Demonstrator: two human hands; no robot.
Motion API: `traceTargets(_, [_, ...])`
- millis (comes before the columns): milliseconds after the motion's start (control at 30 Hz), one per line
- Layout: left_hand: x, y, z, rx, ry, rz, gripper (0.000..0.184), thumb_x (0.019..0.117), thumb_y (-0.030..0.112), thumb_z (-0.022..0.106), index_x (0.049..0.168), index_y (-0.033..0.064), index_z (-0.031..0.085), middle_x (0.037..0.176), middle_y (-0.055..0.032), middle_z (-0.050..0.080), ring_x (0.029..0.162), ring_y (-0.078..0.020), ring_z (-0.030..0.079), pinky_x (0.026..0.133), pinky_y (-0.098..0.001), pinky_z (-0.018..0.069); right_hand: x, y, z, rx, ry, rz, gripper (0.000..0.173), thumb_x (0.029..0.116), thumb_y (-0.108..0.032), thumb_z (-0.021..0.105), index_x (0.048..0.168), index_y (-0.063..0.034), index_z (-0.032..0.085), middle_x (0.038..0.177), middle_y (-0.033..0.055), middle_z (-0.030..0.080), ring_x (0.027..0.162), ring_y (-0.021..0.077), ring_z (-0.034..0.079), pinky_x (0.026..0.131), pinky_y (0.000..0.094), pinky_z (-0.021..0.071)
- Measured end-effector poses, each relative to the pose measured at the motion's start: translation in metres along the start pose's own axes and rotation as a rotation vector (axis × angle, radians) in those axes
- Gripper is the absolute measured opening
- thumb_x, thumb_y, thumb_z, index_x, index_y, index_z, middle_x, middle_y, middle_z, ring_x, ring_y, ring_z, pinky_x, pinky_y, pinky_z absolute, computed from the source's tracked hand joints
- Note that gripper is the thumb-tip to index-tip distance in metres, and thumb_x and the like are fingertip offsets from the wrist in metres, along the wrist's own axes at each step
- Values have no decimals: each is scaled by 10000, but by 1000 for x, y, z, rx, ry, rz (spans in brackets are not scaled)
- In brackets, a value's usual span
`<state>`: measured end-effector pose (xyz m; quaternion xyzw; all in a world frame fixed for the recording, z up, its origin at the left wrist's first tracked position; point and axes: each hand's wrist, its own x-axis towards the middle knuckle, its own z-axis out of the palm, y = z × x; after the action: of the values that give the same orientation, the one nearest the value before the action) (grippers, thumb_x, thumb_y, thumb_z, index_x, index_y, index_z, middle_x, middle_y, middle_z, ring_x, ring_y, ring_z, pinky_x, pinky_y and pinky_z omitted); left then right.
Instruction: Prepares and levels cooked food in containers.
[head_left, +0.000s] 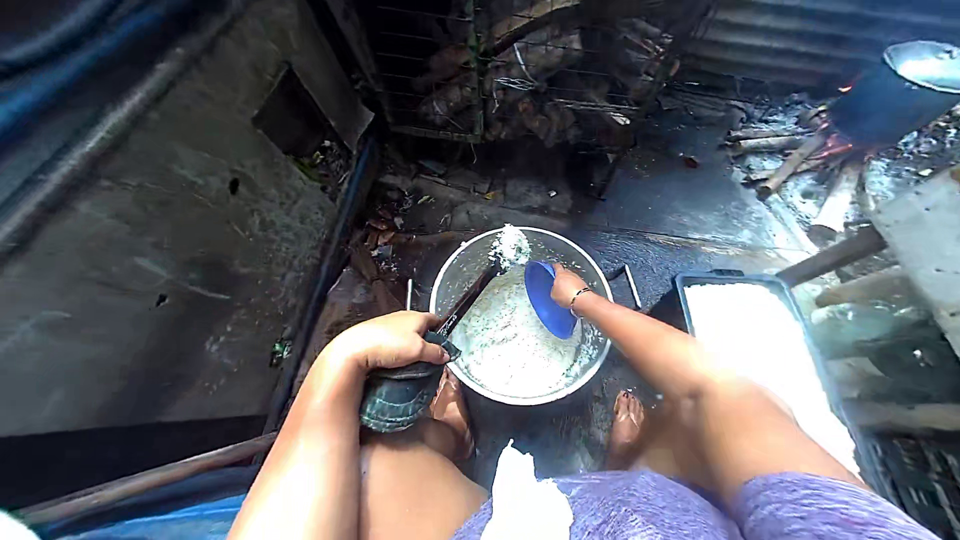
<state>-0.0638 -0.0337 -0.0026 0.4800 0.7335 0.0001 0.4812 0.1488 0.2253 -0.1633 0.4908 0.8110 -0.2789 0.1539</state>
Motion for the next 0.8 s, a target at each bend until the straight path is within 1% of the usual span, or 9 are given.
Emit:
traceTargets(67, [0,-2,-3,52,-18,5,473,949,439,702,1309,142,625,1114,-102,702,1033,-248,671,933,-541,516,33,-7,24,57,31,63,822,893,-75,670,1613,-46,275,1484,295,509,1323,458,562,1054,645,482])
traceTargets(167, [-3,0,-5,137,-22,-14,478,960,484,670,1303,157,610,1101,-88,688,1035,-250,659,915,-548,511,72,-7,65,142,117,65,828,906,-94,677,1623,-67,263,1507,303,479,1291,479,578,1022,658,503])
traceTargets(300, [-5,4,-6,171,-20,-69,434,964,492,655,1282,202,606,1039,-51,686,994,-231,660,868,-527,522,66,-25,96,125,132,8,858,873,-101,703,1626,-105,292,1515,280,473,1249,477,598,983,649,524])
traceTargets(367, [-6,5,-6,190,-7,-81,403,963,502,646,1251,222,610,983,-25,680,949,-211,659,829,-507,525,54,-37,111,-24,51,-167,809,872,-108,705,1604,-114,359,1517,258,491,1275,473,582,989,667,511])
traceTargets(400, [-6,6,-6,197,3,-83,392,964,505,644,1236,223,612,963,-21,676,931,-209,657,816,-503,525,47,-45,122,-122,-38,-288,765,895,-106,689,1597,-119,385,1549,262,461,1337,499,522,1029,707,456])
traceTargets(467, [-7,8,-6,201,22,-84,383,964,506,645,1222,225,615,950,-22,673,926,-212,655,814,-504,525,32,-65,150,-287,-209,-439,697,973,-90,596,1620,-117,339,1620,299,341,1427,580,373,1064,794,341])
traceTargets(533, [-7,9,-6,205,36,-87,374,961,506,646,1208,228,615,945,-20,669,918,-208,652,810,-500,525,11,-85,169,-373,-300,-478,676,1016,-100,528,1639,-86,266,1642,328,264,1437,621,323,1051,822,328])
traceTargets(700, [-8,10,-3,221,10,-104,400,963,507,646,1236,217,611,972,-25,678,946,-217,658,829,-506,526,-13,-93,135,-401,-391,-530,636,1040,-95,490,1636,-93,268,1606,301,350,1378,562,443,1011,742,428])
traceTargets(800, [-11,9,-3,231,10,-107,394,967,511,640,1218,209,609,952,-23,669,932,-215,653,821,-497,519,5,-76,83,-260,-260,-368,647,1022,-80,544,1626,-105,313,1527,276,473,1237,509,592,955,686,504])
